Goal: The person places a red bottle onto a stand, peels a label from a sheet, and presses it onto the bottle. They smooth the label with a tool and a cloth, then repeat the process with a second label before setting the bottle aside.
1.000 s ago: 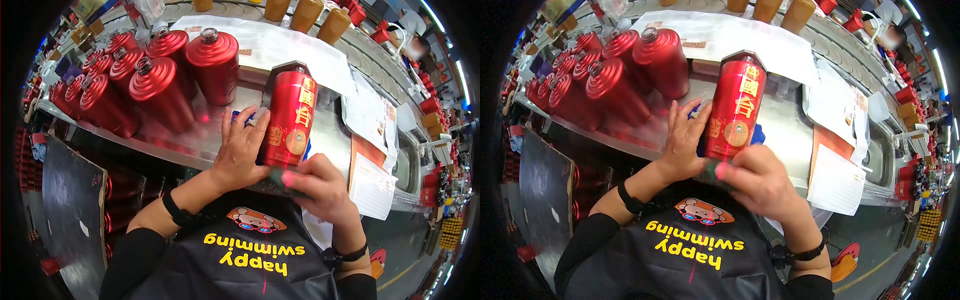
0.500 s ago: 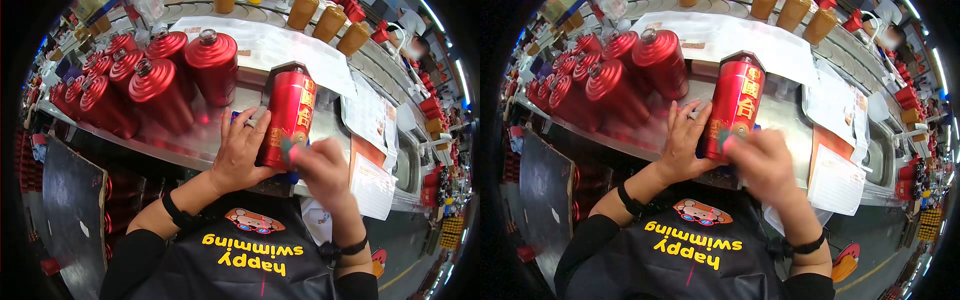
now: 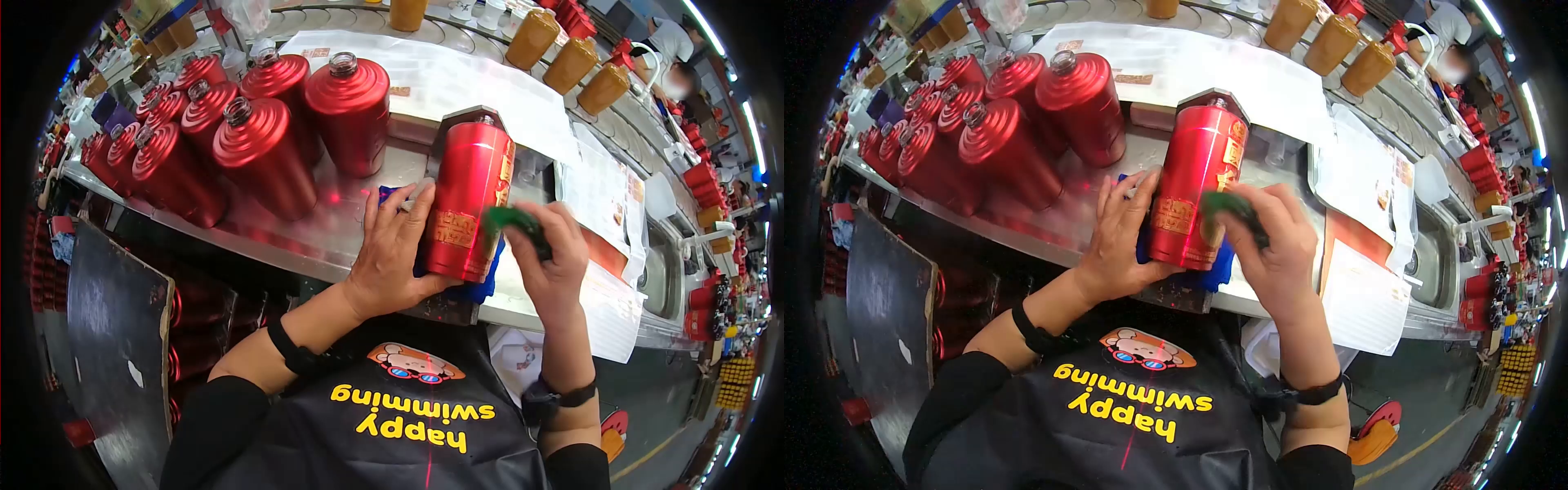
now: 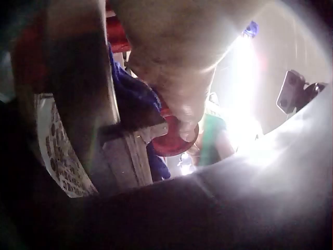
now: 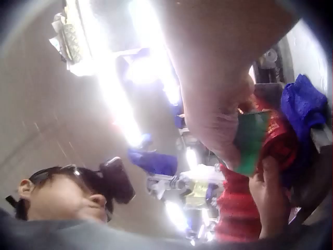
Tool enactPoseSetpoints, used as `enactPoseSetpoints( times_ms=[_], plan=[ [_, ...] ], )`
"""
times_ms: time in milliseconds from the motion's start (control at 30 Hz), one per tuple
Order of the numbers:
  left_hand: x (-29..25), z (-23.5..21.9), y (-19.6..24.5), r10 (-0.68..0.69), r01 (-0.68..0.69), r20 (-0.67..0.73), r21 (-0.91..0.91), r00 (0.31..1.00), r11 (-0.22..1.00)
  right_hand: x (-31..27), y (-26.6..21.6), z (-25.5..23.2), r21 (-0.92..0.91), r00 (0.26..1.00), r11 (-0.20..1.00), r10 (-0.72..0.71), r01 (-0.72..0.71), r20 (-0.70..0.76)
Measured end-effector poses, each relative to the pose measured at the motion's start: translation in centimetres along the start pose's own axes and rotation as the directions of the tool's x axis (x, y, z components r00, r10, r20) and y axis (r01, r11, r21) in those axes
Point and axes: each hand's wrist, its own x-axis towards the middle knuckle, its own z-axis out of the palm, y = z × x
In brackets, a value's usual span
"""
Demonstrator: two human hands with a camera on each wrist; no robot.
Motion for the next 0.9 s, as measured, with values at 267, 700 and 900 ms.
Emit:
enactPoseSetpoints(
  times_ms=[267,700,900],
  plan=[
    [0.2,-0.7,0.3,0.002,-0.01,0.085,0.098,0.996,0.995,-1.3,-1.2,-0.7,0.186,0.906,0.971,-0.213,0.153,0.366],
    [0.1,-0.2,-0.5,0.0,-0.007,0.096,0.072,0.995,0.997,-1.8,-2.3,-0.5,0.096,0.83,0.915,-0.396,0.391,0.392],
    [-0.1,0.3,-0.3,-0.004,0.004,0.013,-0.035,1.0,0.999,-0.9,-0.1,0.6,-0.232,0.91,0.882,-0.409,0.411,0.059]
  ],
)
